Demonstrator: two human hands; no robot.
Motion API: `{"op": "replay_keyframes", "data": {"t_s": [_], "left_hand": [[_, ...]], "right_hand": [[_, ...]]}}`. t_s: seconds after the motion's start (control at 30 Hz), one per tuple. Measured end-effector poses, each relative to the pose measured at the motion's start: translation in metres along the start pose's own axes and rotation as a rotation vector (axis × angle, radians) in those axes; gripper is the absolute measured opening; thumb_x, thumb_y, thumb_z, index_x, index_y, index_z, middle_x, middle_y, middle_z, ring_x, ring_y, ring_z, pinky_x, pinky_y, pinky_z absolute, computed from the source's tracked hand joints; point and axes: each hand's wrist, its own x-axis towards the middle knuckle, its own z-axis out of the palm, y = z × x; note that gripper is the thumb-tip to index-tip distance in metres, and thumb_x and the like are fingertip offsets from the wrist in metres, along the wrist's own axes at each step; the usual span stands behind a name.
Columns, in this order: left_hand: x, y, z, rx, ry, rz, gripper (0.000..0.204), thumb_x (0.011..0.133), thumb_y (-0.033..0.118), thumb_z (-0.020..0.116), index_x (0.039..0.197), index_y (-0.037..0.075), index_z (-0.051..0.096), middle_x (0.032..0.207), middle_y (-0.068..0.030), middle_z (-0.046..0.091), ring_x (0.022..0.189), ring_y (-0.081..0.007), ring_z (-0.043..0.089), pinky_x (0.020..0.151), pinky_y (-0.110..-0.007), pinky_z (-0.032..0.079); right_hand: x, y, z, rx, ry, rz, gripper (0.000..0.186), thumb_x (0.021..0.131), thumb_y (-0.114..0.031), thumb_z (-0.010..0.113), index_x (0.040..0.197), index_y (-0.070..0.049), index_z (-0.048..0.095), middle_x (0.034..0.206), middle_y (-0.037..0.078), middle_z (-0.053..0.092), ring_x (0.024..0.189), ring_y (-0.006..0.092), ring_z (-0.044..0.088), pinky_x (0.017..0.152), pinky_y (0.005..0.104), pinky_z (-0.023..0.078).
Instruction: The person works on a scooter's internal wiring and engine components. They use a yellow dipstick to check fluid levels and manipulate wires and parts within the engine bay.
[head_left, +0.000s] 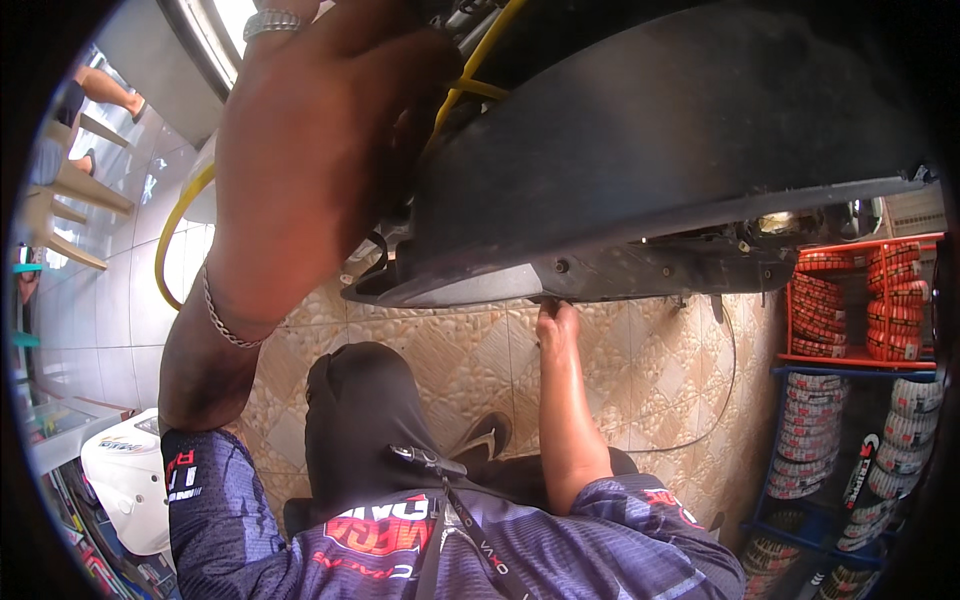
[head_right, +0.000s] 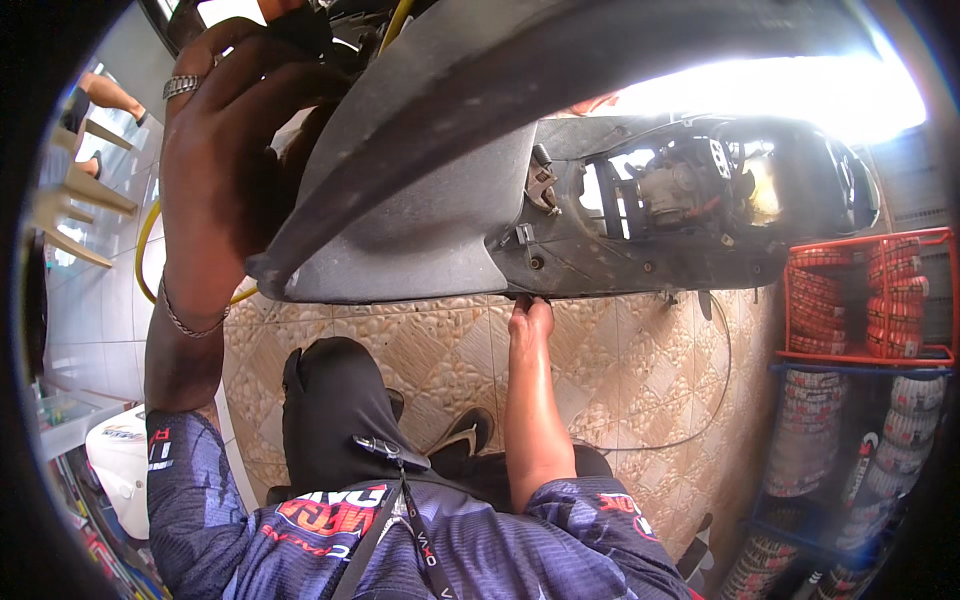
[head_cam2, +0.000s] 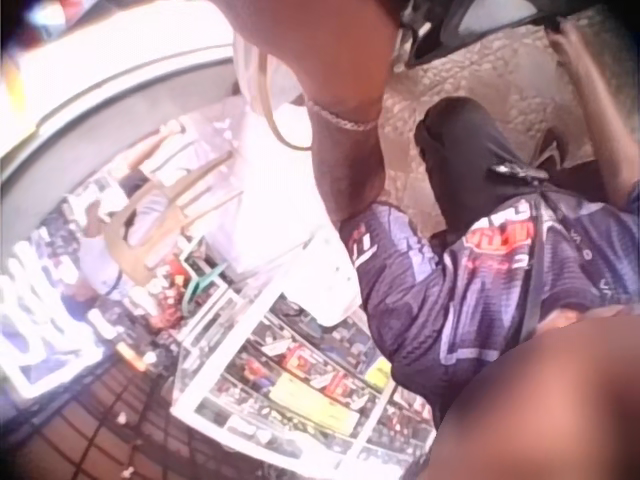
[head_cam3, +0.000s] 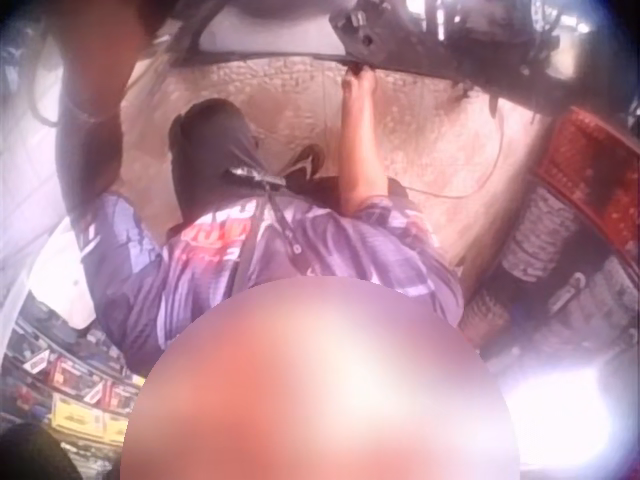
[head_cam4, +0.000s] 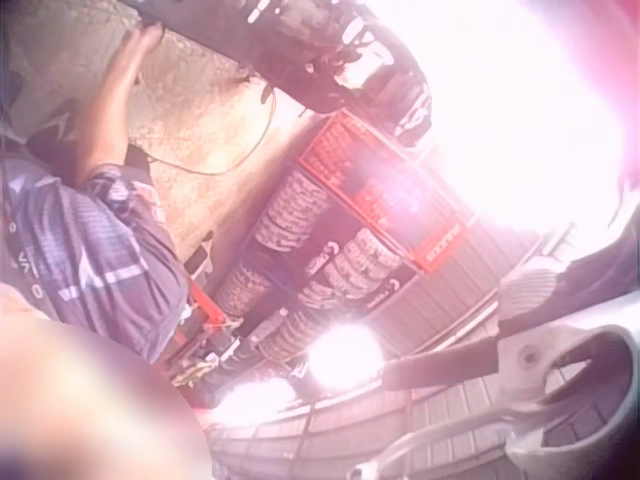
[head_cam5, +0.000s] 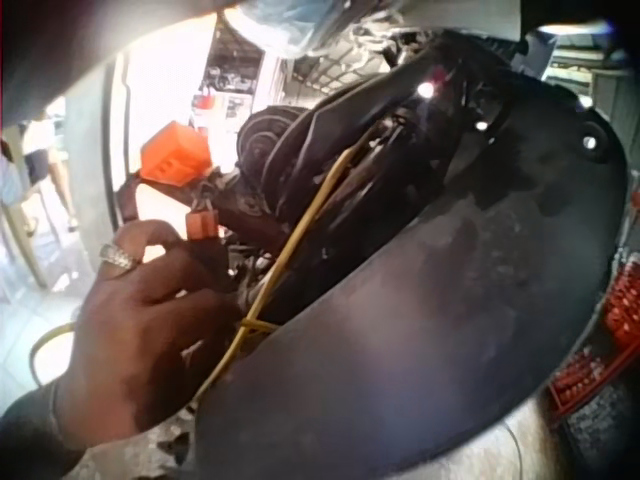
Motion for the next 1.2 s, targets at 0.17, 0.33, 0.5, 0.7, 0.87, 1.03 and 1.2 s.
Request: {"op": "replay_keyframes", "data": {"t_s": [0.17,0.33,0.5,0.7,0.87,1.03,1.2], "left_hand": [[-0.004,-0.003,0.01,-0.039,0.031,-0.039,0.024,0.07,0.005,0.078,0.092,0.011,0.076,0.101,-0.0059,0.068,0.114,-0.0301,0.061,0.089,-0.041,0.053],[-0.01,-0.003,0.014,-0.125,0.079,-0.052,0.019,0.069,0.005,0.072,0.088,0.006,0.073,0.095,-0.0102,0.063,0.112,-0.0327,0.06,0.088,-0.04,0.053],[-0.013,-0.011,0.013,-0.09,0.11,0.055,0.016,0.074,0.009,0.069,0.09,0.005,0.071,0.093,-0.0104,0.061,0.114,-0.0323,0.059,0.088,-0.039,0.053],[-0.015,-0.006,0.007,-0.102,0.094,-0.029,0.013,0.077,0.011,0.068,0.089,0.008,0.071,0.094,-0.0082,0.062,0.118,-0.0303,0.057,0.087,-0.038,0.054],[-0.017,0.001,0.007,-0.036,0.009,-0.154,0.018,0.073,0.007,0.071,0.091,0.012,0.071,0.097,-0.0046,0.065,0.116,-0.0285,0.058,0.085,-0.039,0.055],[-0.019,0.0,0.012,-0.091,0.053,-0.149,0.015,0.073,0.007,0.07,0.087,0.011,0.07,0.097,-0.0051,0.065,0.119,-0.0293,0.056,0.086,-0.038,0.055],[-0.016,0.005,0.018,-0.04,0.047,-0.132,0.014,0.071,0.007,0.071,0.084,0.014,0.071,0.095,-0.0019,0.066,0.119,-0.0294,0.056,0.087,-0.038,0.054]], "right_hand": [[-0.002,-0.009,-0.005,-0.258,-0.012,-0.108,0.022,0.095,0.006,0.052,0.116,0.005,0.059,0.114,0.017,0.065,0.091,0.0288,0.07,0.072,0.039,0.064],[-0.009,-0.01,-0.015,-0.676,0.016,-0.164,0.012,0.094,0.005,0.059,0.104,0.003,0.064,0.099,0.014,0.069,0.074,0.0215,0.07,0.058,0.0348,0.062],[-0.008,-0.02,-0.021,-0.866,-0.094,-0.286,0.015,0.096,0.0,0.062,0.111,-0.001,0.068,0.1,0.011,0.071,0.079,0.0215,0.071,0.065,0.0346,0.062],[0.01,-0.037,-0.014,-0.938,-0.164,-0.328,0.016,0.092,-0.001,0.068,0.108,0.001,0.068,0.093,0.009,0.071,0.068,0.0188,0.068,0.056,0.0311,0.057],[0.002,-0.038,-0.014,-1.108,-0.186,-0.481,0.019,0.087,0.0,0.069,0.106,0.002,0.068,0.089,0.009,0.07,0.067,0.0174,0.067,0.053,0.0298,0.055],[-0.018,-0.047,-0.025,-1.148,-0.508,-0.386,0.023,0.088,-0.003,0.074,0.108,0.003,0.065,0.093,0.008,0.07,0.075,0.0163,0.069,0.068,0.0302,0.062],[-0.023,-0.043,-0.03,-1.154,-0.528,-0.283,0.023,0.09,-0.011,0.079,0.105,0.003,0.067,0.088,0.004,0.069,0.073,0.0124,0.064,0.065,0.027,0.054]]}}
